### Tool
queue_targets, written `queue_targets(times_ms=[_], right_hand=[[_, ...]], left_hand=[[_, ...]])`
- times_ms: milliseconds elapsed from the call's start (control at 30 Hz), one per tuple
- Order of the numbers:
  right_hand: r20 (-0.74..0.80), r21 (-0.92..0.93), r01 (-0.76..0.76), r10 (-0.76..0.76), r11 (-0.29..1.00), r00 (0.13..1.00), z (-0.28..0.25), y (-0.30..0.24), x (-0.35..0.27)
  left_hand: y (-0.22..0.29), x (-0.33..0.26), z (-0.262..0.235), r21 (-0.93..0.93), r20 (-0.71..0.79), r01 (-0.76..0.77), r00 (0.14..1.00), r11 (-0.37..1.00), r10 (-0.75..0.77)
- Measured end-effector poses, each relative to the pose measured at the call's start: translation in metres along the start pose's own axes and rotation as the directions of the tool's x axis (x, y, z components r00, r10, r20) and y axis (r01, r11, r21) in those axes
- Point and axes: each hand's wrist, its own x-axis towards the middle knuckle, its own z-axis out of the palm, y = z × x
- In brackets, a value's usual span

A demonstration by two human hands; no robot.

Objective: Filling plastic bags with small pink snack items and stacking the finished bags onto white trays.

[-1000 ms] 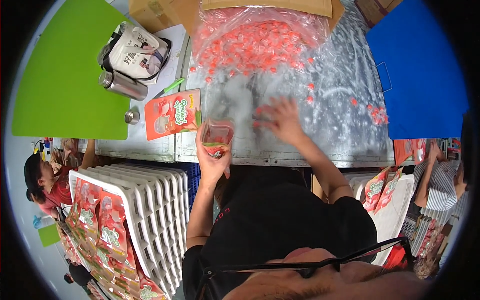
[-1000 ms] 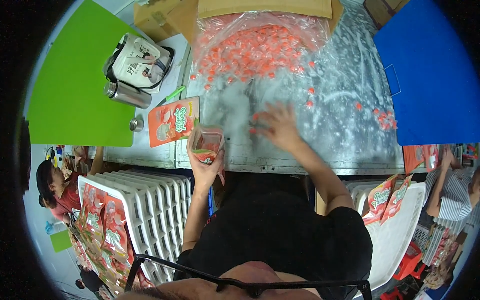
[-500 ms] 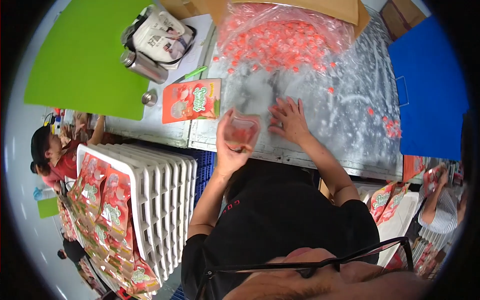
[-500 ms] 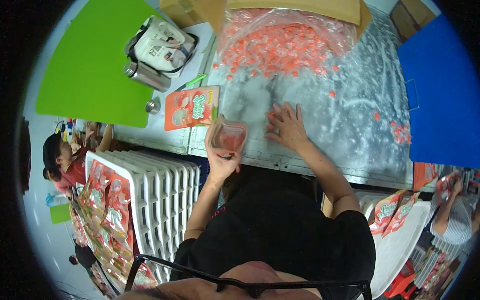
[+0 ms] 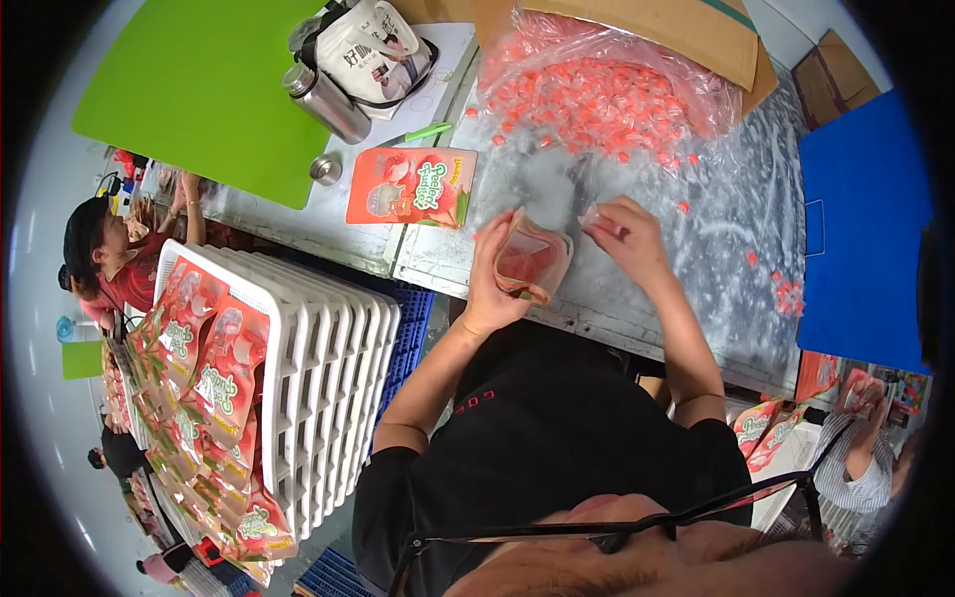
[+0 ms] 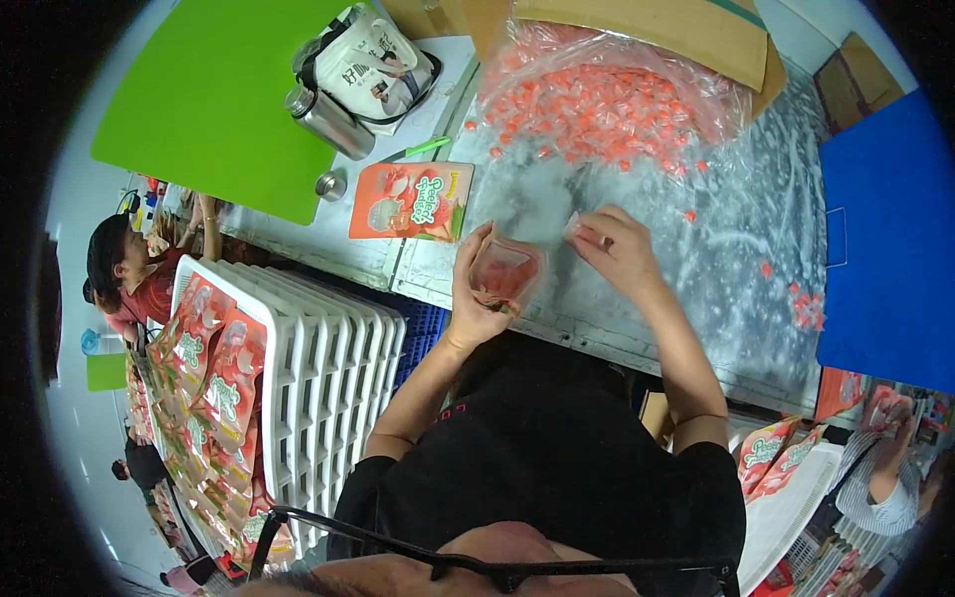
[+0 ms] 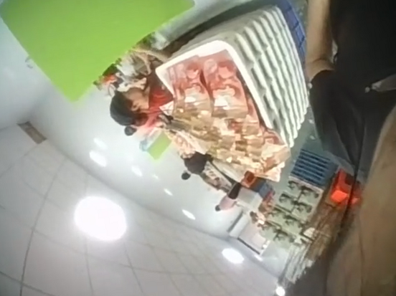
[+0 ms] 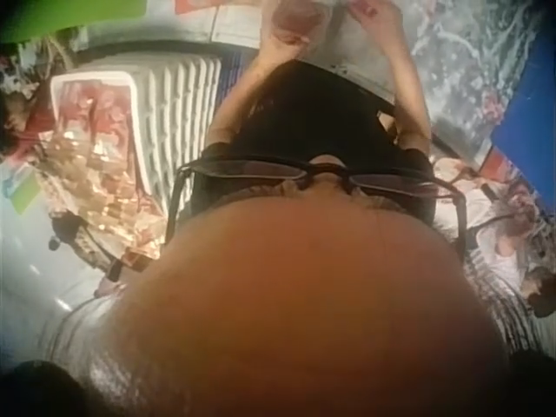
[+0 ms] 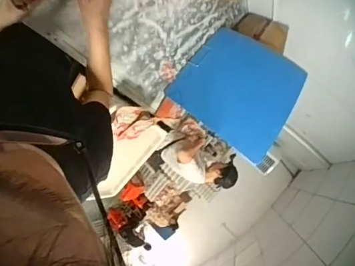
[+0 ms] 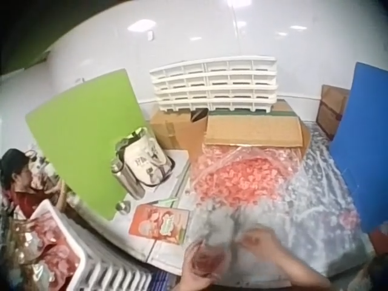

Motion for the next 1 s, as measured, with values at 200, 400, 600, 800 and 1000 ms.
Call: queue_targets(times_ms=[200, 400, 600, 800, 1000], right_hand=[[0.355, -0.23, 0.449, -0.355, 0.864, 0.865, -0.031, -0.094, 0.03], [0.121, -0.069, 0.319, -0.31, 0.945, 0.943, 0.009, -0.099, 0.046], [-0.111, 0.302, 0.356, -0.338, 0.884, 0.934, 0.033, -0.093, 0.048], [0.262, -0.276, 0.468, -0.403, 0.84, 0.877, 0.019, -0.108, 0.031], [0.539, -0.176, 0.672, -0.501, 0.719, 0.677, 0.003, -0.069, 0.03]], left_hand=[[0.007, 0.008, 0.008, 0.162, 0.014, -0.079, 0.997, 0.984, 0.078], [0.011, 0.013, 0.02, 0.113, -0.036, 0.02, 0.999, 0.993, -0.016], [-0.01, 0.002, 0.032, -0.021, -0.159, 0.116, 0.98, 0.993, -0.118], [-0.018, 0.002, 0.036, 0.09, -0.343, 0.038, 0.939, 0.995, -0.005], [-0.004, 0.004, -0.02, 0.092, -0.11, 0.095, 0.99, 0.991, -0.084]])
